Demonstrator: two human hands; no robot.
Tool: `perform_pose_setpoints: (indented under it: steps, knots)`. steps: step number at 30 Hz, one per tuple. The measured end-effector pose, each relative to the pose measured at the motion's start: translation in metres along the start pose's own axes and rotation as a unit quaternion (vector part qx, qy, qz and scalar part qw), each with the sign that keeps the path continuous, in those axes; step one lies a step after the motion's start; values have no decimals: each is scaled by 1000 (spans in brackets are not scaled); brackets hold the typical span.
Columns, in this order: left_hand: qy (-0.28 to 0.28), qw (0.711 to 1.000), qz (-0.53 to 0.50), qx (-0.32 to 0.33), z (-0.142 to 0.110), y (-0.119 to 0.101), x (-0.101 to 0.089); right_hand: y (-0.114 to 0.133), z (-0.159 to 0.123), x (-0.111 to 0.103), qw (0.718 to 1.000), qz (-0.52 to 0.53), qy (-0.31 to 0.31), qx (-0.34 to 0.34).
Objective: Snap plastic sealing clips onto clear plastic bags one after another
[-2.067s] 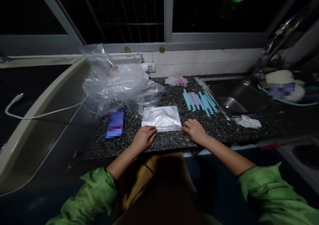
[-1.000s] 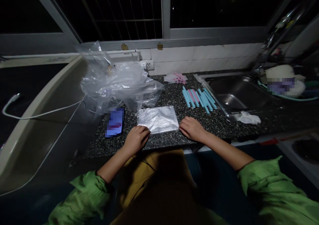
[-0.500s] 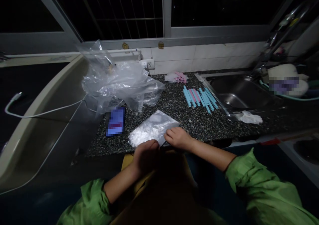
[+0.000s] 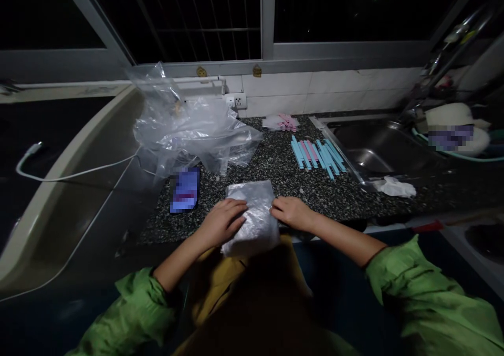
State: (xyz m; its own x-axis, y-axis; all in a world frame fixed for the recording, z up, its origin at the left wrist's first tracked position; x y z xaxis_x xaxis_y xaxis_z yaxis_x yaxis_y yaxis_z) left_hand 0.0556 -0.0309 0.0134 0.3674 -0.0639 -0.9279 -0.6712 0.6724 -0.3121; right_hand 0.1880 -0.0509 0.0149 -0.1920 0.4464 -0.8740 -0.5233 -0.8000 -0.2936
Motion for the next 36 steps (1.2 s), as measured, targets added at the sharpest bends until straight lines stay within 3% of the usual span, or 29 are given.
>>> perform_pose_setpoints:
  steps: [7,14,22,30,36]
  knots:
    - [26,999,-20,28,-23,19,3,-3,-3,0,999,-17,38,-23]
    - [65,995,-46,52,-37,24,0,-27,-11,10,985,149,30,84]
    - [24,998,-60,3,-25,27,3,-47,-9,18,928,298,35,220]
    - [-111,973,-183,-84,-8,45,3,-63,-17,41,855,379,82,344]
    - [-125,958,-191,-175,-8,54,6,-66,-19,48,796,388,147,441]
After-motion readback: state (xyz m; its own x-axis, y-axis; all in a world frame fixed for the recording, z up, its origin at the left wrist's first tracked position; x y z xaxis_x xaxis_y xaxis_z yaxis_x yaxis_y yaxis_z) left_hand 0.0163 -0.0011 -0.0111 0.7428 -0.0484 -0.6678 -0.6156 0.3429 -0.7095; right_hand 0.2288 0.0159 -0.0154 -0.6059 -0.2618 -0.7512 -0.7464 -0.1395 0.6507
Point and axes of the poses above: each hand's wrist, its own z-axis towards the middle knuckle, its own x-axis out of the palm, y = z × x, the point moved 8 cm from there along z, towards the middle knuckle, and after that the axes turned 1 degree about z, right-handed, at the moved point
